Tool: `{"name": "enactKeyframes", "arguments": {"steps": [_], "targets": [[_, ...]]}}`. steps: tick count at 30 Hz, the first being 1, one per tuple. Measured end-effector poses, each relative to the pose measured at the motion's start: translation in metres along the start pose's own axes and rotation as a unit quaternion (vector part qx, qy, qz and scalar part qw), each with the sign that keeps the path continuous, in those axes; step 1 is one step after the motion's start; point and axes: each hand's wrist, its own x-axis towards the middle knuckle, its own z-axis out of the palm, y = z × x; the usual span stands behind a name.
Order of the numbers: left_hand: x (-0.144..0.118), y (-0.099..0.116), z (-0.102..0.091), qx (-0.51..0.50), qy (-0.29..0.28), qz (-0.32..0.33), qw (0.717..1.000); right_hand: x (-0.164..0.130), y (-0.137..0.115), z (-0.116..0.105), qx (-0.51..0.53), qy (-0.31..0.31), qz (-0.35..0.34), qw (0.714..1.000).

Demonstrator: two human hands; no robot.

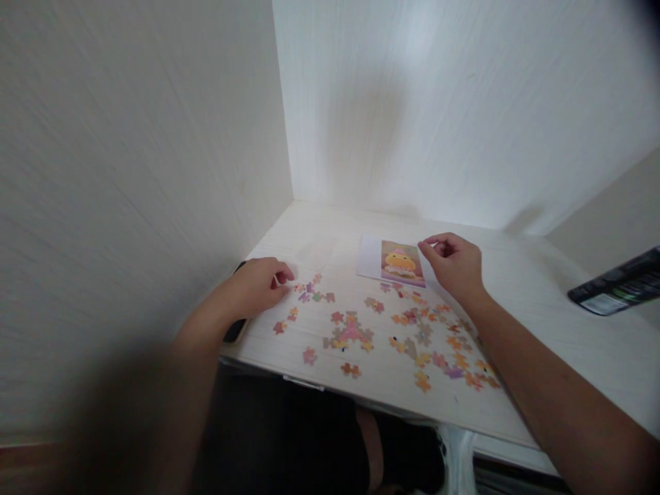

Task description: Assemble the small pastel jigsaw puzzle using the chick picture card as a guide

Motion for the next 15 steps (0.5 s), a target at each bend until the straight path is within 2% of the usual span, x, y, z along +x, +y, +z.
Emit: {"name": "enactKeyframes", "arguments": {"steps": [8,15], "targets": [[0.004,0.005,0.008,0.027,-0.004,0.036,0.999,-0.001,-0.002,0.0,0.0,-0.008,-0.002,1.0],[0.006,0.002,0.012,0.015,-0.009,0.04,0.999,-0.001,-0.004,0.0,0.0,-0.019,-0.006,1.0]]}}
